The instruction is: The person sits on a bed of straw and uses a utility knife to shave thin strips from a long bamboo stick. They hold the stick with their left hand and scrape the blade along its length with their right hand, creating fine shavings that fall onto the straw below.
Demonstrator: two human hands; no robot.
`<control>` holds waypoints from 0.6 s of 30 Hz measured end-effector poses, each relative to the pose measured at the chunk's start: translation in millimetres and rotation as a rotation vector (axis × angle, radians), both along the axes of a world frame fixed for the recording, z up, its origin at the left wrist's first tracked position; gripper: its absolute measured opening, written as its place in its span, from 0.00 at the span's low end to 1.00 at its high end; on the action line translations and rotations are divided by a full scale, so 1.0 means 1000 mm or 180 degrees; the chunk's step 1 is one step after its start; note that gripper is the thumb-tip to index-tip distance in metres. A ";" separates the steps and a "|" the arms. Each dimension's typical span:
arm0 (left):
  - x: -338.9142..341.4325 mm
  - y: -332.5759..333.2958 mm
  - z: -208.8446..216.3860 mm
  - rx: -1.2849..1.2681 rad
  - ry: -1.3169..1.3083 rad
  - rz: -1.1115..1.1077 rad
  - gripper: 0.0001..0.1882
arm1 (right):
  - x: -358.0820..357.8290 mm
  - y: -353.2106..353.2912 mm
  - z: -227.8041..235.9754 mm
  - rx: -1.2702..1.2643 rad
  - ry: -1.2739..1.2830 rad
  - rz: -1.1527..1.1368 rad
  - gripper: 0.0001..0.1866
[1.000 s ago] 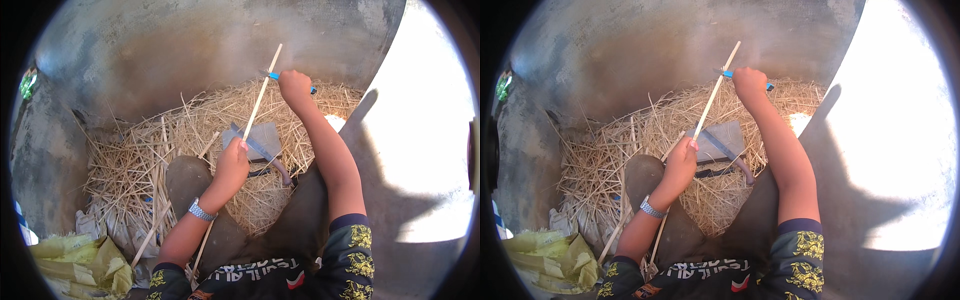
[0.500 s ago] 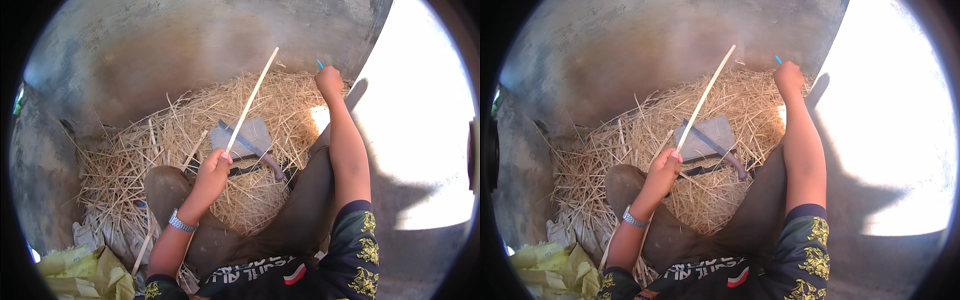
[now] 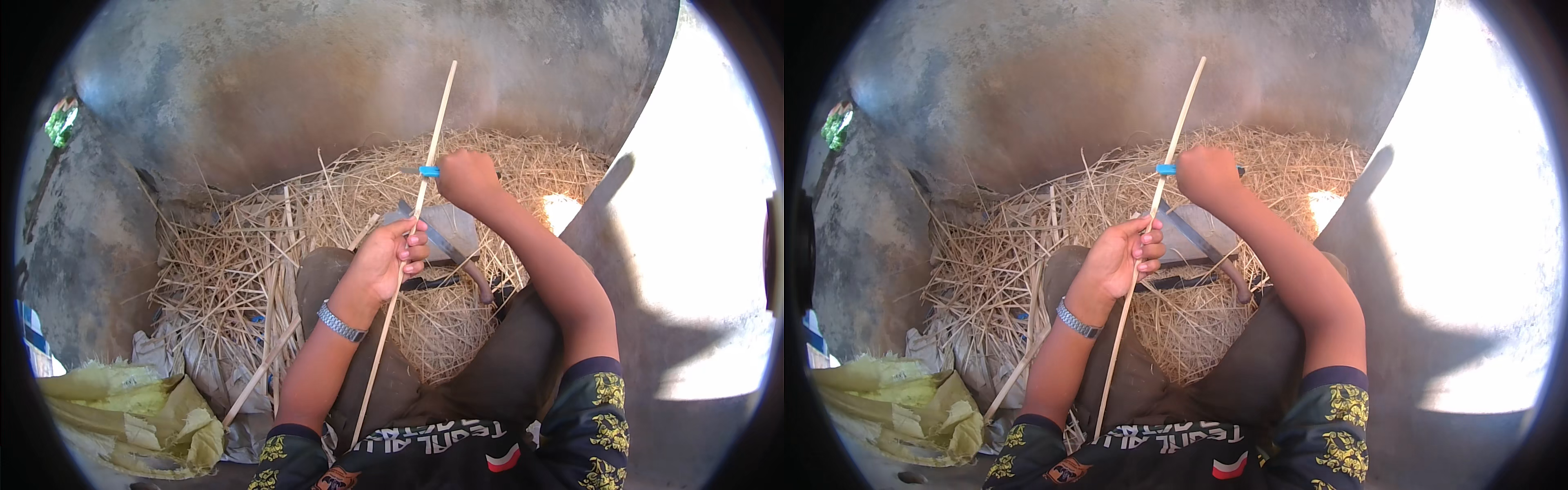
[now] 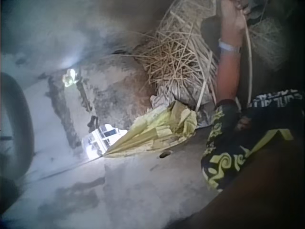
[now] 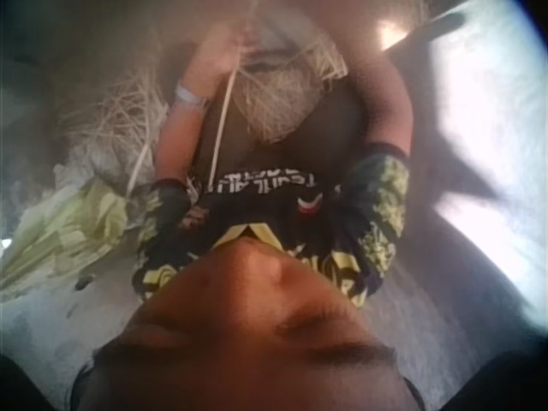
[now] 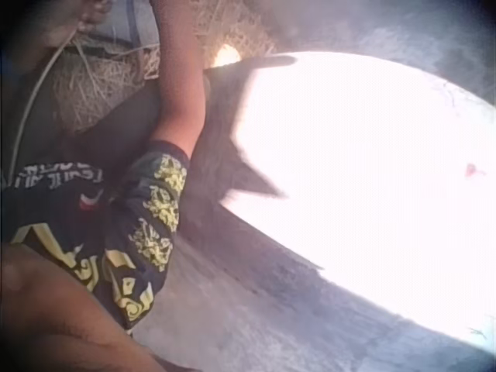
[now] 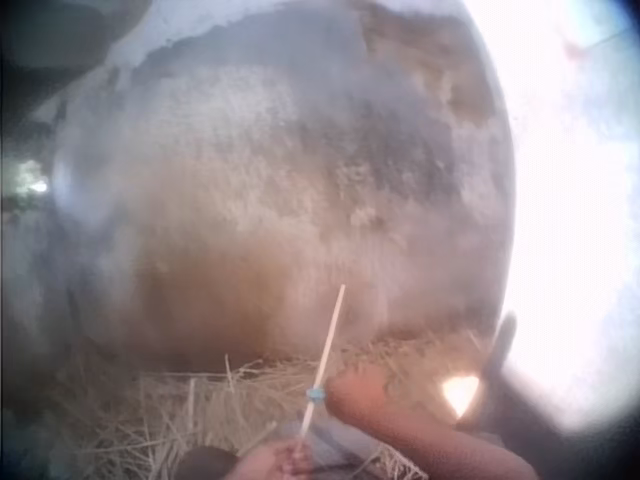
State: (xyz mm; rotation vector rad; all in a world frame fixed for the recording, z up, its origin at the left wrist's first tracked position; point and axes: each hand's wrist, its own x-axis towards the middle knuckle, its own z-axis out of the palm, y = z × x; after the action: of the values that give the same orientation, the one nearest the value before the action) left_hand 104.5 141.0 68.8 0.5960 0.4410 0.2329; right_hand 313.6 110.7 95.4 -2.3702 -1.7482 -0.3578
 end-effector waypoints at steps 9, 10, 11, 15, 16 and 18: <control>-0.005 0.016 -0.004 -0.0036 0.0060 0.0277 0.05 | -0.027 -0.009 -0.015 -0.0314 0.0047 0.0385 0.06; -0.005 0.015 -0.004 0.0000 0.0100 0.0303 0.05 | -0.028 -0.009 -0.016 -0.0301 0.0054 0.0386 0.06; -0.006 0.014 -0.003 0.0018 0.0099 0.0358 0.05 | -0.030 -0.010 -0.017 -0.0288 0.0062 0.0388 0.06; -0.006 0.012 -0.003 0.0169 0.0069 0.0505 0.05 | -0.038 -0.012 -0.021 -0.0254 0.0050 0.0540 0.06; -0.006 0.012 -0.004 0.0217 0.0054 0.0527 0.05 | -0.038 -0.012 -0.022 -0.0210 0.0055 0.0576 0.06; -0.007 0.012 -0.003 0.0138 -0.0015 0.0623 0.05 | -0.038 -0.012 -0.024 -0.0172 0.0050 0.0603 0.06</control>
State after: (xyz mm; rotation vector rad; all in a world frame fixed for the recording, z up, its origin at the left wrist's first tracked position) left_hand 97.9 153.1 65.7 0.5950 0.4910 0.4313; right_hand 275.5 99.1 71.9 -2.2108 -1.9786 -0.2666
